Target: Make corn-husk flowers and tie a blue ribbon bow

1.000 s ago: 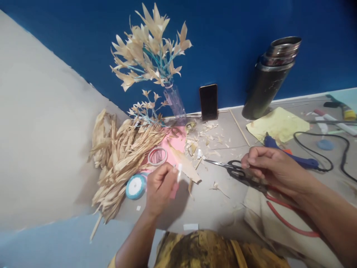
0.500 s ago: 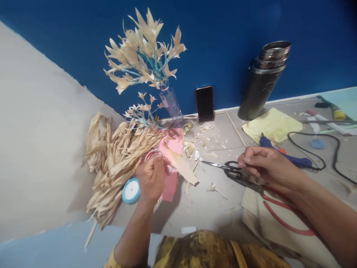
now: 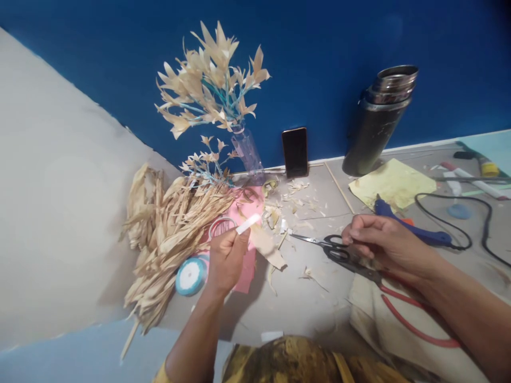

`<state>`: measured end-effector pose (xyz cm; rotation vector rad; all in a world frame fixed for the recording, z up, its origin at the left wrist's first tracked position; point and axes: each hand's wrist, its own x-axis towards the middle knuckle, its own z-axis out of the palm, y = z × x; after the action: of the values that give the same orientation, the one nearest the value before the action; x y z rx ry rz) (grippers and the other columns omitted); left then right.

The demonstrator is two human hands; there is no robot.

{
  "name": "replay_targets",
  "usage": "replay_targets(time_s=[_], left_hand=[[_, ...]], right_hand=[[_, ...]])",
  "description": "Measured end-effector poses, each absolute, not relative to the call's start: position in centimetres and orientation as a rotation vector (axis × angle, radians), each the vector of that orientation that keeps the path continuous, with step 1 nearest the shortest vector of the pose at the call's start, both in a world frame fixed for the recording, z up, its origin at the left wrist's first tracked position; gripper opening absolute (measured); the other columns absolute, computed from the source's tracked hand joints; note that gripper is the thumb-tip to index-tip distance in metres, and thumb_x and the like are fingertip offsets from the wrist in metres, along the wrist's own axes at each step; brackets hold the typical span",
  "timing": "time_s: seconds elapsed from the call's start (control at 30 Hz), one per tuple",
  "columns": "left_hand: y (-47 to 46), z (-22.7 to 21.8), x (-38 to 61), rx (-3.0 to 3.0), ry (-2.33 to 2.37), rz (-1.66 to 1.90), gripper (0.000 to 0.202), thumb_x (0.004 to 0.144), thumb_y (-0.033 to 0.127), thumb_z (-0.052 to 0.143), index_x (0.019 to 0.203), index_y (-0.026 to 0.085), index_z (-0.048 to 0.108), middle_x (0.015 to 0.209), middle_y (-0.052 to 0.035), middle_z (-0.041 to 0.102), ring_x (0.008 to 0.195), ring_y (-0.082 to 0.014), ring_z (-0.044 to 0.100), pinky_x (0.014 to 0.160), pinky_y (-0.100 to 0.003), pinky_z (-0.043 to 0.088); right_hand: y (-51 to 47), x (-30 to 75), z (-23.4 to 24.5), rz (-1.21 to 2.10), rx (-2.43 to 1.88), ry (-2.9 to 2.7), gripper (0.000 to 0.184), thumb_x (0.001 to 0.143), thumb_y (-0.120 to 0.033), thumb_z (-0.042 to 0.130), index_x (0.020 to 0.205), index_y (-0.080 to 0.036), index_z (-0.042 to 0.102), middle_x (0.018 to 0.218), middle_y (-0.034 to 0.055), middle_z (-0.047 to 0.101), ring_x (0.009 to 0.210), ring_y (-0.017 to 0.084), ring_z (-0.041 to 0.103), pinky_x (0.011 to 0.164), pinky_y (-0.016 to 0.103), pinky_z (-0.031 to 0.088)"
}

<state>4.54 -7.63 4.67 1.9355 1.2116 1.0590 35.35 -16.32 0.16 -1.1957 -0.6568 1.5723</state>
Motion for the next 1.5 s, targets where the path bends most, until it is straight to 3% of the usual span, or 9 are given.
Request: replay_targets(time_s=[0.13,0.23,0.57,0.73,0.83,0.97,1.13,1.3,1.5], left_hand=[[-6.6,4.9,5.0,1.816,1.082,0.874,0.010,0.089,0.026,0.063,0.090,0.019,0.070,0.082,-0.0007,0.064,0.071,-0.0128,0.060,0.065,-0.025,0.049],[-5.8,4.7,5.3,1.666,1.104,0.951,0.037,0.079,0.020,0.073,0.115,0.021,0.068,0.103,-0.0041,0.070,0.085,-0.0154,0.067,0.073,-0.026,0.055],[-6.5,3.4,5.6,1.170,1.058,0.939,0.040,0.093,0.048,0.064,0.111,0.013,0.070,0.038,0.0098,0.047,0.027,-0.0051,0.030,0.035,-0.018,0.027],[-7.2,3.6,6.5,1.083,0.899,0.809,0.075,0.089,0.072,0.055,0.133,0.012,0.060,0.087,-0.0146,0.079,0.081,-0.0253,0.075,0.071,-0.035,0.059],[-7.2,3.6,6.6,1.156,0.977,0.839,0.060,0.088,0.058,0.067,0.129,0.014,0.062,0.102,-0.0160,0.079,0.098,-0.0283,0.074,0.081,-0.038,0.058],[-7.6,3.5,5.8,1.487,1.255,0.872,0.025,0.087,0.036,0.069,0.103,0.017,0.072,0.052,0.0034,0.063,0.050,-0.0155,0.061,0.059,-0.028,0.050],[-10.4,3.4,5.3,2.086,1.154,0.733,0.023,0.091,0.028,0.060,0.108,0.023,0.073,0.087,-0.0033,0.075,0.077,-0.0179,0.067,0.074,-0.029,0.050],[-13.6,1.6,6.4,2.106,1.151,0.295,0.034,0.101,0.036,0.047,0.077,0.021,0.066,0.065,-0.0015,0.066,0.060,-0.0164,0.059,0.060,-0.027,0.041],[-14.1,0.1,7.1,2.120,1.044,0.235,0.017,0.095,0.024,0.052,0.103,0.022,0.068,0.101,-0.0081,0.071,0.096,-0.0232,0.065,0.084,-0.032,0.048]], right_hand=[[-16.3,35.3,0.0,1.570,-1.198,-0.654,0.031,0.077,-0.037,0.082,0.064,-0.021,0.060,0.049,-0.0018,0.056,0.048,0.010,0.042,0.047,0.024,0.026],[-16.4,35.4,-0.1,1.549,-1.223,-0.649,0.031,0.076,-0.038,0.083,0.063,-0.021,0.059,0.047,-0.0021,0.054,0.048,0.011,0.042,0.047,0.024,0.026],[-16.3,35.5,-0.1,1.523,-1.240,-0.668,0.036,0.074,-0.043,0.085,0.062,-0.022,0.058,0.047,-0.0019,0.053,0.049,0.013,0.044,0.046,0.026,0.032],[-16.4,35.6,-0.5,1.533,-1.226,-0.680,0.035,0.077,-0.042,0.083,0.063,-0.022,0.059,0.048,-0.0016,0.053,0.052,0.014,0.046,0.046,0.026,0.032],[-16.4,35.5,-0.5,1.536,-1.236,-0.670,0.035,0.078,-0.042,0.083,0.063,-0.022,0.059,0.046,-0.0021,0.051,0.052,0.014,0.046,0.045,0.025,0.029],[-16.4,35.5,-0.3,1.522,-1.251,-0.671,0.034,0.077,-0.042,0.083,0.063,-0.021,0.060,0.047,-0.0024,0.051,0.049,0.012,0.044,0.045,0.025,0.030],[-16.4,35.6,-0.3,1.527,-1.272,-0.704,0.036,0.074,-0.046,0.085,0.065,-0.021,0.060,0.049,-0.0021,0.055,0.048,0.012,0.045,0.045,0.026,0.033],[-16.5,35.4,0.2,1.517,-1.308,-0.730,0.037,0.072,-0.049,0.085,0.066,-0.021,0.062,0.048,-0.0018,0.055,0.046,0.011,0.044,0.043,0.025,0.031],[-16.3,35.2,0.7,1.537,-1.303,-0.723,0.032,0.075,-0.045,0.083,0.070,-0.018,0.067,0.049,-0.0019,0.054,0.045,0.009,0.039,0.043,0.024,0.024]])
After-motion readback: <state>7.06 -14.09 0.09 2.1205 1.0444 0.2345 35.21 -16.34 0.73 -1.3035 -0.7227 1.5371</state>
